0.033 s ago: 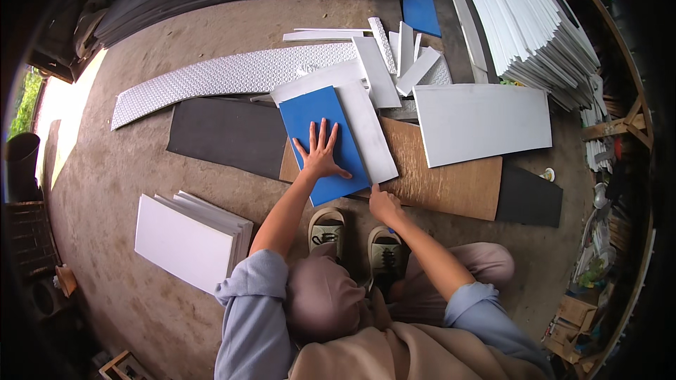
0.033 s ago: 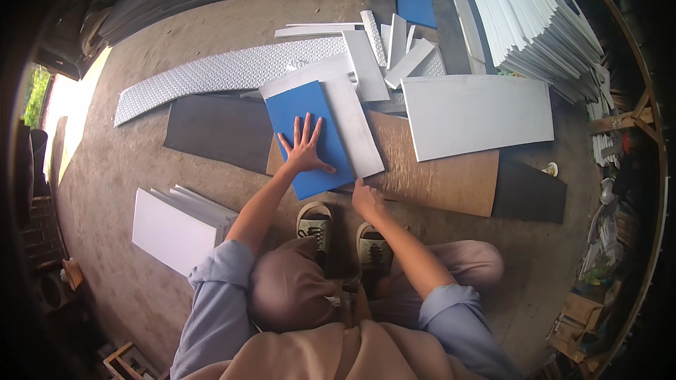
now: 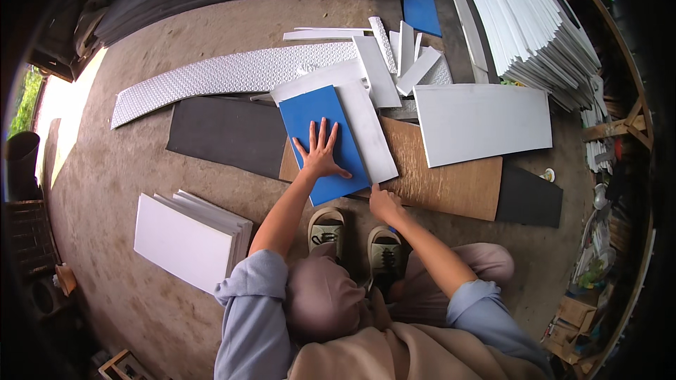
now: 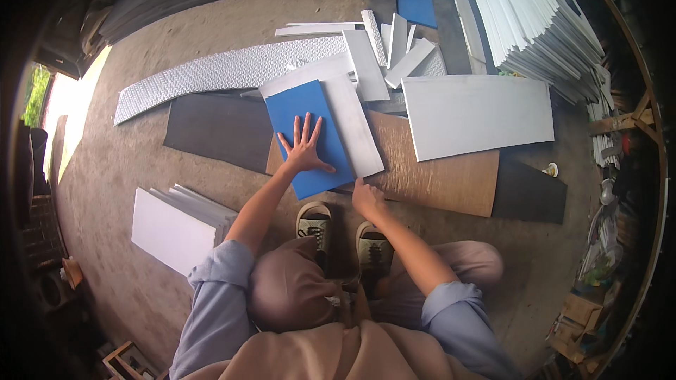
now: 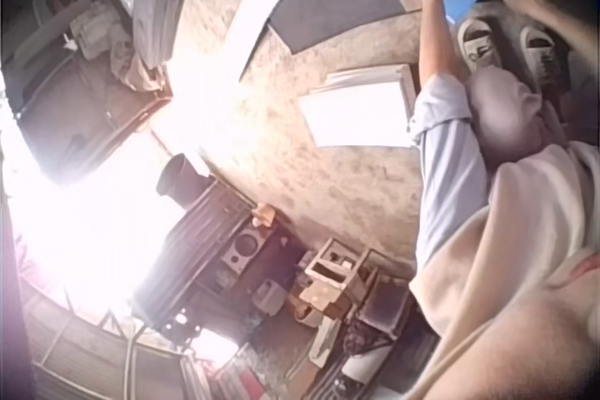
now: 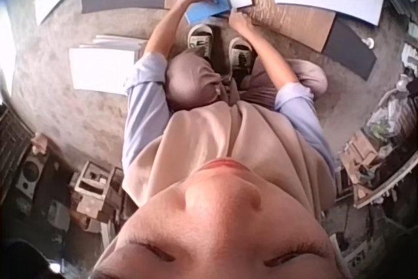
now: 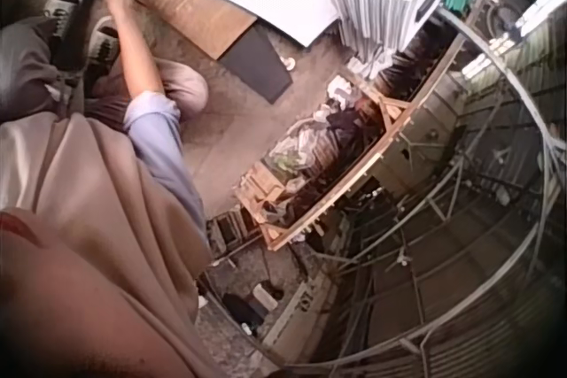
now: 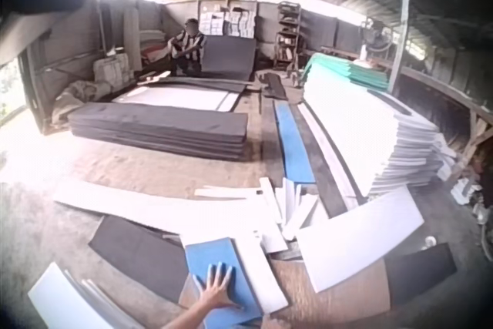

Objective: The person sits on the floor and uses a utility knife to cut white foam sheets, using a blue rectangular sheet as a template for sizing. The person repeatedly aligns the blue template, scores the white sheet, and separates the cut pieces, stacking them nearby.

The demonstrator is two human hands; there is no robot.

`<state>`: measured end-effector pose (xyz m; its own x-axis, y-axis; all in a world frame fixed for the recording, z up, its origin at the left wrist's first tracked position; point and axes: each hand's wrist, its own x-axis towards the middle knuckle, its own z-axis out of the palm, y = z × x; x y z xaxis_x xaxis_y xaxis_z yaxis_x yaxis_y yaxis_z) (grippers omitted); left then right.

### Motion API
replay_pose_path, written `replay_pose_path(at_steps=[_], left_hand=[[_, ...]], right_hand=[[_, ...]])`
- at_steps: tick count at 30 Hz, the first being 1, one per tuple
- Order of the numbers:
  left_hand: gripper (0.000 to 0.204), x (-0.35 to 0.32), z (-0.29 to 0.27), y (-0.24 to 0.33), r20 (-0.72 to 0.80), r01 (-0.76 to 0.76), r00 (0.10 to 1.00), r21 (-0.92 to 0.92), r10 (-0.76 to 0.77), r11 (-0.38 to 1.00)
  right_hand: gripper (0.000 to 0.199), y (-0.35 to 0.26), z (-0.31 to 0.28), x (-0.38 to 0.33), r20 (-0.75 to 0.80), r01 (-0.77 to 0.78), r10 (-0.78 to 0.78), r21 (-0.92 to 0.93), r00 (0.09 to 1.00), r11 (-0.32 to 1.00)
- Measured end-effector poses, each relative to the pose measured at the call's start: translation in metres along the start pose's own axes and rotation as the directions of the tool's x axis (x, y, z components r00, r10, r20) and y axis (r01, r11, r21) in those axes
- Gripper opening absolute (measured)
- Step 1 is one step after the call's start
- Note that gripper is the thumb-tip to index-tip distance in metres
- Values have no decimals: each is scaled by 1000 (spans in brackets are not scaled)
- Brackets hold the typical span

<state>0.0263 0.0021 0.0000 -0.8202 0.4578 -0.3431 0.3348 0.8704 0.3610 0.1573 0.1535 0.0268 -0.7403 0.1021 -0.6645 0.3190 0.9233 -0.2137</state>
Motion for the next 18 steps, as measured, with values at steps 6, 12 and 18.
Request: replay_pose_path(at_steps=[6,12,18], left_hand=[[135,13,-7,-4,-54,-6,998,4,7,1000],[133,22,-15,-2,-17,-10,1000,-42,9,999],[133,20,-21,-7,-29,-7,1000,-85,5,996]], right_hand=[[27,-16,-92,50,-140,127,-115,76,983,989],[27,-72,-143,182,-433,195,-178,-5,884,981],[32,-96,-138,213,-358,176,-172,-20,918,984]])
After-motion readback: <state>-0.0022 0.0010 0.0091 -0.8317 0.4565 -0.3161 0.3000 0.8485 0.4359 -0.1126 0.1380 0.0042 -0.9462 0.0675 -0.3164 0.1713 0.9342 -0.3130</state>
